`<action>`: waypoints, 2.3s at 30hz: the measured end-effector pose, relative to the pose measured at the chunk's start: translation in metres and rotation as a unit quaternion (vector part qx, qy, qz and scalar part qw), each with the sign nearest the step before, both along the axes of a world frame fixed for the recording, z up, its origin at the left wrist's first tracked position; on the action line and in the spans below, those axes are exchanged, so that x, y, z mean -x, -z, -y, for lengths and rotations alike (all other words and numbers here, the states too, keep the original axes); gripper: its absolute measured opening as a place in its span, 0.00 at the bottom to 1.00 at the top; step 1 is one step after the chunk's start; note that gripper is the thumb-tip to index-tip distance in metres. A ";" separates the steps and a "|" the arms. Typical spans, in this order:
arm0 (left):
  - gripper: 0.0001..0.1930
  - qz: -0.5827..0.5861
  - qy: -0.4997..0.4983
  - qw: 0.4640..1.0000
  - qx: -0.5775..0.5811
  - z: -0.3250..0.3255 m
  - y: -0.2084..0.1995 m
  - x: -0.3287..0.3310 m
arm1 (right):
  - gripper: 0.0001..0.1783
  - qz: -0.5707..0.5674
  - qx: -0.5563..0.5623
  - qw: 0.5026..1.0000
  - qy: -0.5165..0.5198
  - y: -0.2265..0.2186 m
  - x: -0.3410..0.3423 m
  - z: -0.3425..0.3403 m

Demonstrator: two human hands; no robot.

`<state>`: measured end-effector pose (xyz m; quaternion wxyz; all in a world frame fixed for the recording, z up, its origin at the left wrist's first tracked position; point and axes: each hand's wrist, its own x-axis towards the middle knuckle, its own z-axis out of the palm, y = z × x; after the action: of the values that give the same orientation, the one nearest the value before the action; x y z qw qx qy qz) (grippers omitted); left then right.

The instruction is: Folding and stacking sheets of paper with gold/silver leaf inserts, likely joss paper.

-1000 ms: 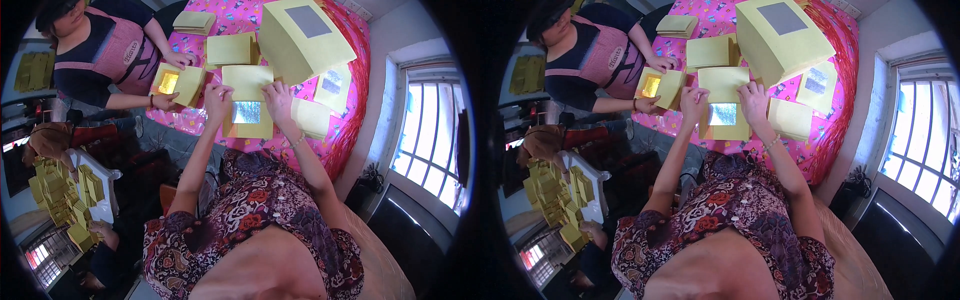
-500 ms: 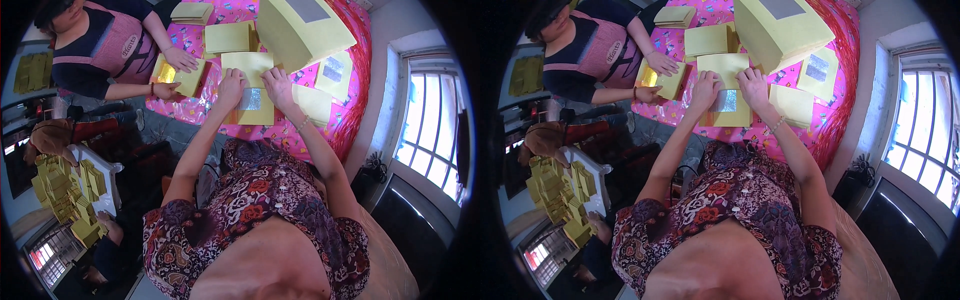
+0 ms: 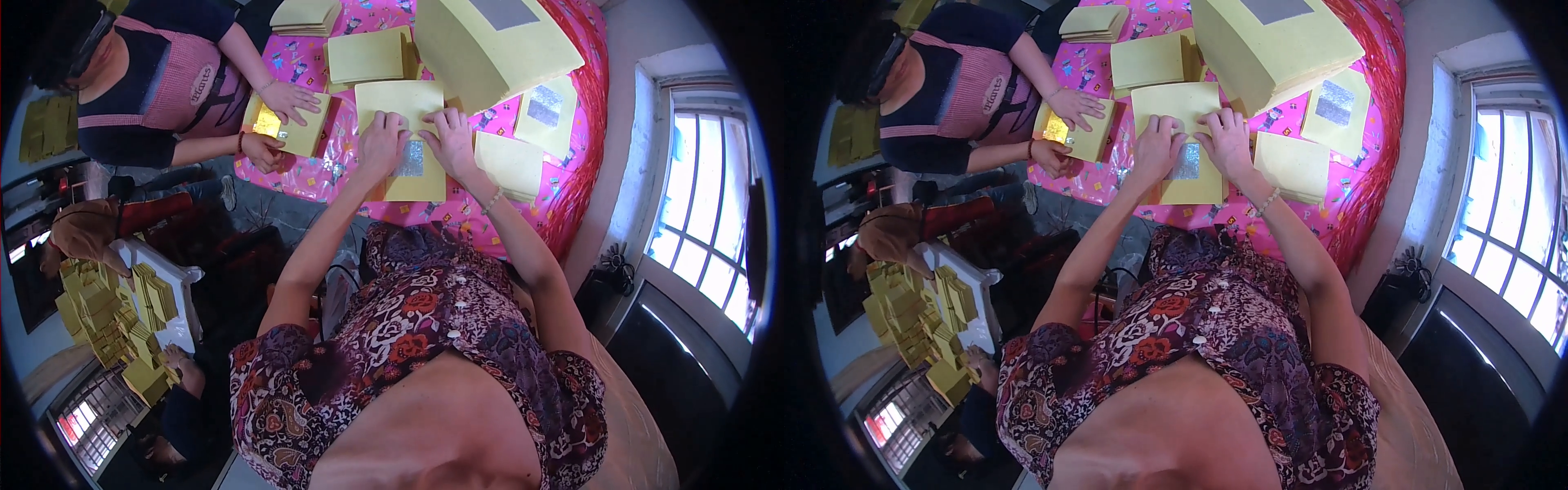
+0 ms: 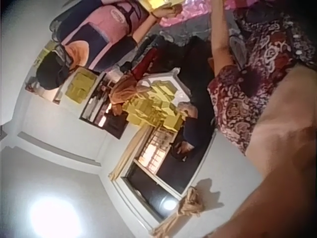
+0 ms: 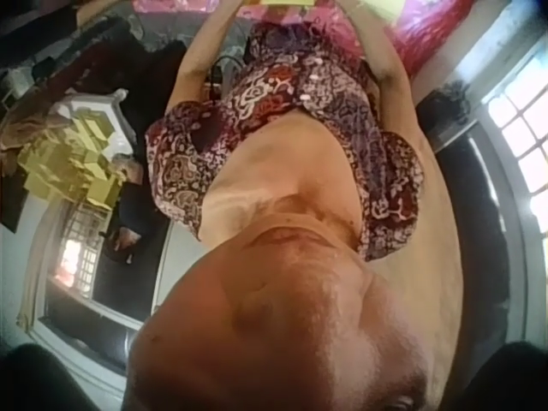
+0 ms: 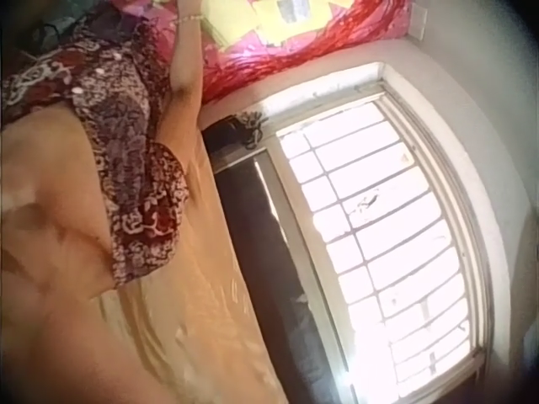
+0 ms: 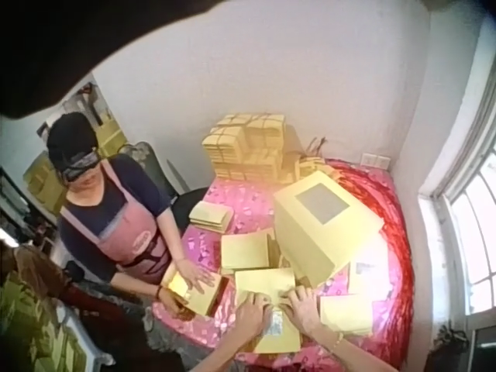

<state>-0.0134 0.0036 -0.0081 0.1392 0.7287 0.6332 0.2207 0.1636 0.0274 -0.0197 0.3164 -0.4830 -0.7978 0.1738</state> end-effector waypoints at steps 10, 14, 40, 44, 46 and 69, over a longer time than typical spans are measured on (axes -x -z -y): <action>0.21 -0.012 -0.002 0.999 -0.033 0.003 -0.001 -0.012 | 0.18 -0.024 -0.018 0.999 0.019 0.006 -0.014 0.005; 0.21 -0.006 -0.001 0.999 -0.039 0.001 0.003 -0.009 | 0.17 -0.052 0.036 0.998 0.012 0.008 -0.028 0.008; 0.19 0.023 -0.007 0.999 -0.033 0.003 0.001 -0.004 | 0.10 0.038 0.219 0.970 -0.094 -0.022 0.000 -0.028; 0.18 0.036 0.002 0.999 -0.018 0.004 0.000 0.003 | 0.12 0.091 0.225 0.965 -0.100 -0.022 0.003 -0.029; 0.18 0.025 0.006 0.999 -0.019 0.007 0.000 0.008 | 0.12 0.106 0.230 0.962 -0.105 -0.022 0.004 -0.029; 0.14 0.188 0.059 0.978 0.067 0.009 0.008 0.084 | 0.12 0.104 0.193 0.968 -0.119 -0.023 0.002 -0.031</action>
<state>-0.0969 -0.0057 -0.0158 0.3171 0.6993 0.5648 0.3024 0.1616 0.0586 0.0036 0.1093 -0.4519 -0.8294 0.3098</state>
